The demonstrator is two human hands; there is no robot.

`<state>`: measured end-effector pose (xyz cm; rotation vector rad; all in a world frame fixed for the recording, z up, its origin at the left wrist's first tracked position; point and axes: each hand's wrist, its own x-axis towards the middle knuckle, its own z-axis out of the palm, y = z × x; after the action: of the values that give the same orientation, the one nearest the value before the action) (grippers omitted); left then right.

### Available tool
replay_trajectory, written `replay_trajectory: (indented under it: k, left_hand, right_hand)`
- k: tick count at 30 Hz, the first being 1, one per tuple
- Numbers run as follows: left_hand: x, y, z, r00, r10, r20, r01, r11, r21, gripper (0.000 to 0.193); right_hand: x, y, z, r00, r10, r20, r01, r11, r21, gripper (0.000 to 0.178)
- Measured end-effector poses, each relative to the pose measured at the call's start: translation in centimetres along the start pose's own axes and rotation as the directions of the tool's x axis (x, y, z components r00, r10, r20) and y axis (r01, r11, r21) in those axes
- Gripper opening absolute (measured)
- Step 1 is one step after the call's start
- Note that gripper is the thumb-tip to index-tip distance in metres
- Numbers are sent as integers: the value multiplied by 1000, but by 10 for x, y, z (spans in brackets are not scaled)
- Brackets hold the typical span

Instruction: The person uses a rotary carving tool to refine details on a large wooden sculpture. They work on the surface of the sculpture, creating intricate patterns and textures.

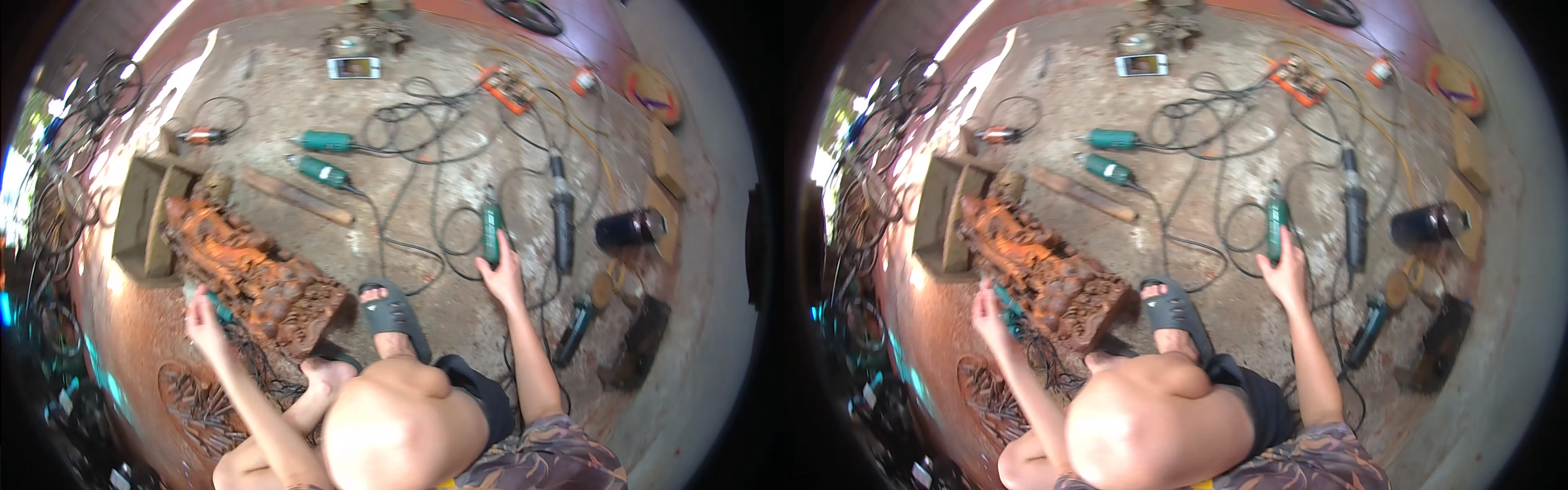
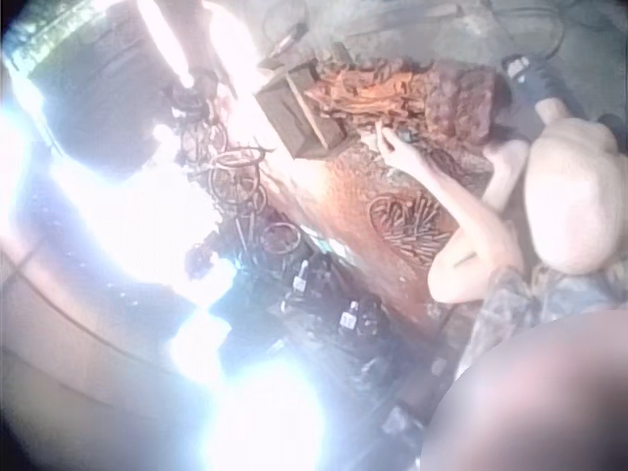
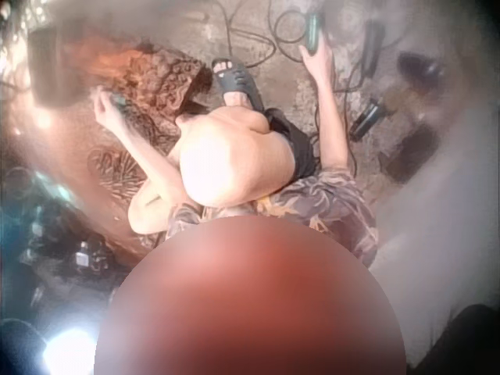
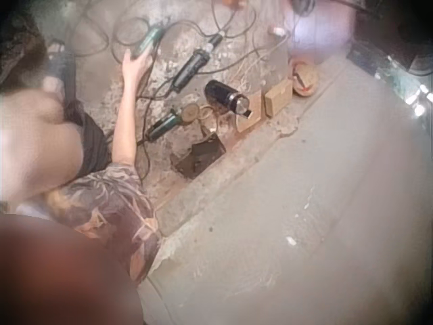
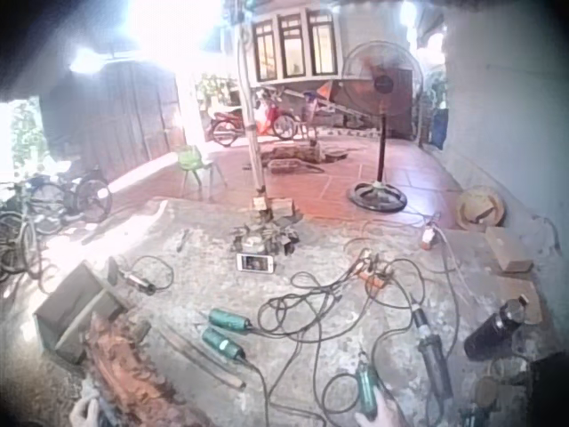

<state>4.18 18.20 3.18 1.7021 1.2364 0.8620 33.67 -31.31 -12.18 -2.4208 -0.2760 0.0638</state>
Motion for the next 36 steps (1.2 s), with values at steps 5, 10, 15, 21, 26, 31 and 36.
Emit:
replay_trajectory:
  k: [5, 10, 15, 21, 26, 31, 36]
  left_hand:
    - [-56, -60, 2, 962, -210, -175, 154, 945, -288, 29]
    - [-80, -102, -33, 832, -486, -267, 373, 847, -379, 30]
    - [-82, -120, -22, 869, -483, -105, 397, 809, -434, 31]
    - [-94, -126, 0, 859, -506, 75, 489, 771, -408, 34]
    - [-105, -135, 13, 865, -479, 149, 471, 672, -572, 55]
    - [-102, -131, 40, 820, -572, 18, 504, 707, -496, 77]
    - [-99, -113, 49, 771, -608, 189, 567, 521, -638, 85]
  right_hand:
    - [23, 7, 16, 993, 109, 34, -108, 994, -26, 82]
    - [7, -27, 14, 992, -125, 20, 126, 972, -198, 74]
    - [-38, -93, 30, 957, -233, 173, 259, 954, -149, 57]
    - [-73, -130, 36, 686, -632, 362, 608, 770, 193, 39]
    - [-67, -133, 18, 763, -474, 439, 410, 880, 239, 39]
    - [-60, -138, 16, 800, -422, 426, 373, 907, 198, 37]
    - [-51, -132, 41, 814, -396, 424, 344, 918, 197, 36]
